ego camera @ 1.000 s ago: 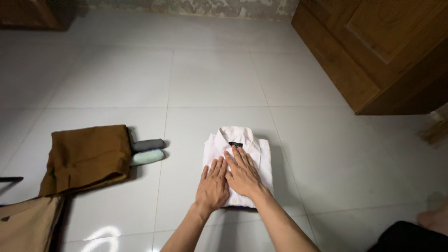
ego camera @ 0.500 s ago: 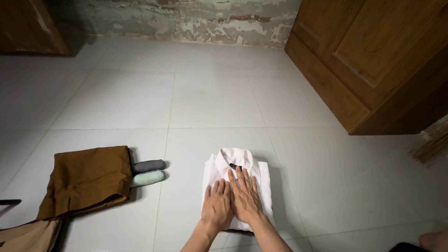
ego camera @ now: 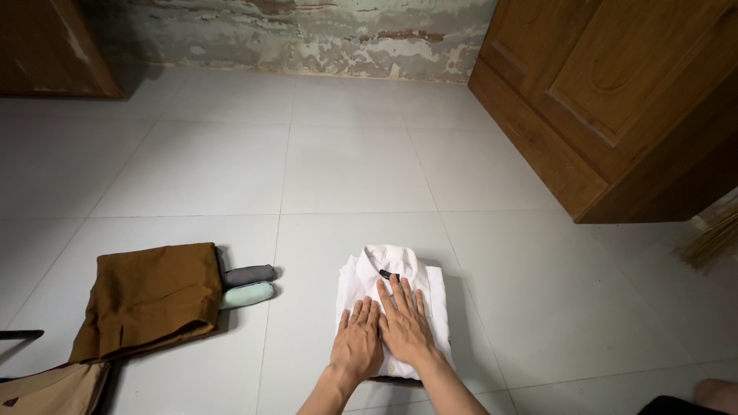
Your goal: The person folds a white shirt, a beige t-shirt, a black t-shirt, and a maroon t-shirt, then stacks them. They also fold brown trousers and dark shorts, arranging all items into separate piles on the floor.
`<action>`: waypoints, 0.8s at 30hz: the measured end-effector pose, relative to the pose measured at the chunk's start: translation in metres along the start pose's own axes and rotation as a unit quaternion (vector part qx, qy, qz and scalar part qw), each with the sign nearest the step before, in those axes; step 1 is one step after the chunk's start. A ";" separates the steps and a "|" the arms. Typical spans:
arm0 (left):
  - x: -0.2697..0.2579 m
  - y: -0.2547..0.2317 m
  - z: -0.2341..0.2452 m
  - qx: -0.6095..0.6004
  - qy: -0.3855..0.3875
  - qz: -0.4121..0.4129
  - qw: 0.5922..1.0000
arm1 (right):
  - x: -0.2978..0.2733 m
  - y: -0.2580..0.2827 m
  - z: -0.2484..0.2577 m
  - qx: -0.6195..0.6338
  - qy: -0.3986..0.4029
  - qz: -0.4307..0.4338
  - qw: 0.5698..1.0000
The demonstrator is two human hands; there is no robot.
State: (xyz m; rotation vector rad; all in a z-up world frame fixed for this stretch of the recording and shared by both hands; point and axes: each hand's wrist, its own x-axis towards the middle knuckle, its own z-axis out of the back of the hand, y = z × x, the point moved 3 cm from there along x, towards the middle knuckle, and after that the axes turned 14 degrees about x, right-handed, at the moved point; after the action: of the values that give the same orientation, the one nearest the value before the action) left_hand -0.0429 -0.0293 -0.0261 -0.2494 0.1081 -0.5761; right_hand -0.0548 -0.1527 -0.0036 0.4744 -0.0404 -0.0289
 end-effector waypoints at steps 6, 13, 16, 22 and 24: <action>-0.002 0.002 0.003 -0.014 -0.015 -0.005 1.000 | -0.002 0.010 0.022 0.081 -0.012 0.021 0.996; 0.000 0.001 0.004 -0.024 0.010 -0.005 1.000 | -0.021 0.026 0.015 0.045 -0.158 0.111 0.980; -0.001 0.003 0.004 0.005 0.004 -0.018 1.000 | -0.023 0.019 0.004 0.054 -0.141 0.082 0.985; -0.004 0.006 -0.002 0.000 -0.033 -0.028 0.999 | -0.022 0.007 -0.011 0.028 -0.132 0.071 0.988; -0.006 0.007 -0.004 -0.010 -0.049 -0.028 0.998 | -0.023 0.007 -0.012 0.019 -0.145 0.081 0.986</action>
State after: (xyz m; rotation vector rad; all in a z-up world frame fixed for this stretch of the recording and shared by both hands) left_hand -0.0451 -0.0210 -0.0312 -0.2998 0.0122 -0.6174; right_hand -0.0767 -0.1400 -0.0119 0.5019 -0.3663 0.0635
